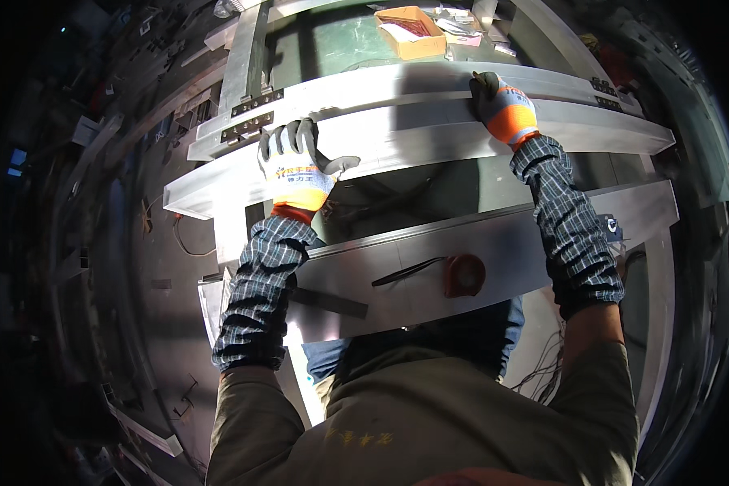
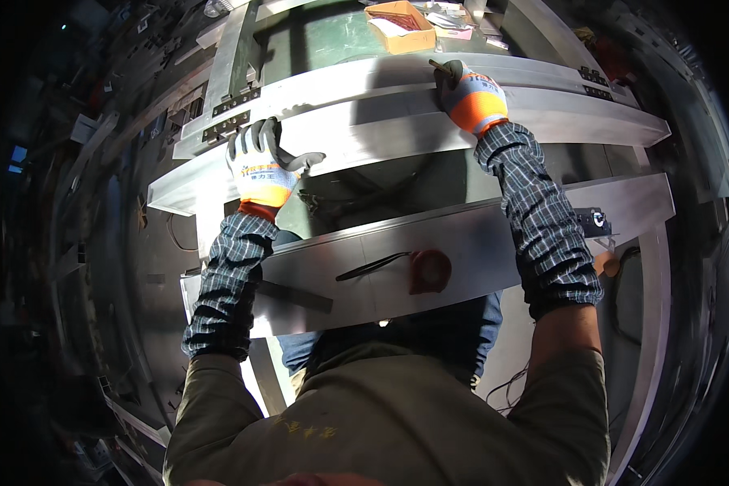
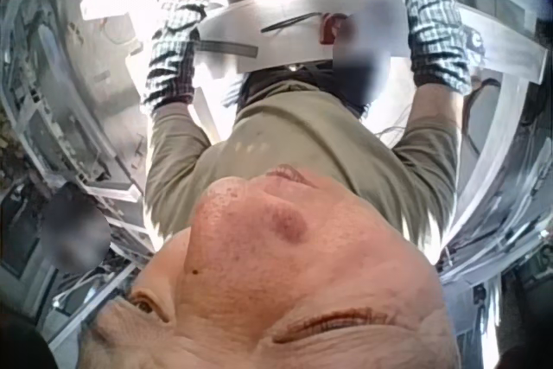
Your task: The person measures and marks several long metal panels using a tape measure and a pencil. They repeatedly position the tape measure, mark points, and flip the panels to measure different sections.
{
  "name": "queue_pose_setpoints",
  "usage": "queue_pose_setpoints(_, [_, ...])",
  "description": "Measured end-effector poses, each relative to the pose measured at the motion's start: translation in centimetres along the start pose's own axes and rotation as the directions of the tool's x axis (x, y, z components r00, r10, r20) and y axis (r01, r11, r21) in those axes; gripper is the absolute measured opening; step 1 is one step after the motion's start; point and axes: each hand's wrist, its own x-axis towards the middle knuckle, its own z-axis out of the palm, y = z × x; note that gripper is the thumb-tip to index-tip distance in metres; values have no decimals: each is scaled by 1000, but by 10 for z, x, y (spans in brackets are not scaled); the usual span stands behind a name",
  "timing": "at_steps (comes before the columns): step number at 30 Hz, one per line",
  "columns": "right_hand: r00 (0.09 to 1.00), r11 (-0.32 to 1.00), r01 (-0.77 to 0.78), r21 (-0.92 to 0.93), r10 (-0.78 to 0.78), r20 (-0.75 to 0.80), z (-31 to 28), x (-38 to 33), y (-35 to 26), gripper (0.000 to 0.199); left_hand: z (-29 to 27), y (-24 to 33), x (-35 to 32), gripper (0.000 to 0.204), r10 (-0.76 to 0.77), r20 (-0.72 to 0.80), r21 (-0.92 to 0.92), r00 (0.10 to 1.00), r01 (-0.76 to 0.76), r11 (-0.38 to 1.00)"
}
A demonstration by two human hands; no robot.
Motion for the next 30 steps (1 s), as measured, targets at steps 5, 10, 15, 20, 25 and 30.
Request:
queue_pose_setpoints(5, [997, 998, -27, -51, 23, -78, 9, -2, 7, 33, 2, -5, 2, 81, 70, -89, -107, 994, -80, 991])
queue_pose_setpoints(10, [997, 999, -23, 24, 25, -71, 5, -3, 1, 34, 4, -14, -2, 80, 68, -131, -168, 989, -90, 982])
queue_pose_setpoints(15, [997, 998, -56, -10, 55, -45, 0, -3, -2, 31, -9, 8, 5, 107, 9, 48, 48, 999, -11, 999])
queue_pose_setpoints(20, [997, 1000, 27, 16, -26, -73, 3, 4, 2, 30, -8, 7, 10, 99, -51, 47, 15, 998, 50, 999])
queue_pose_setpoints(25, [999, 1000, -7, 10, 7, -51, 5, 1, 5, 29, -9, -32, 5, 72, 209, -30, -315, 977, -208, 926])
queue_pose_setpoints(30, [998, 999, -53, 13, 53, -37, -6, -6, -9, 27, -30, -24, 12, 85, 131, 71, -274, 989, -107, 956])
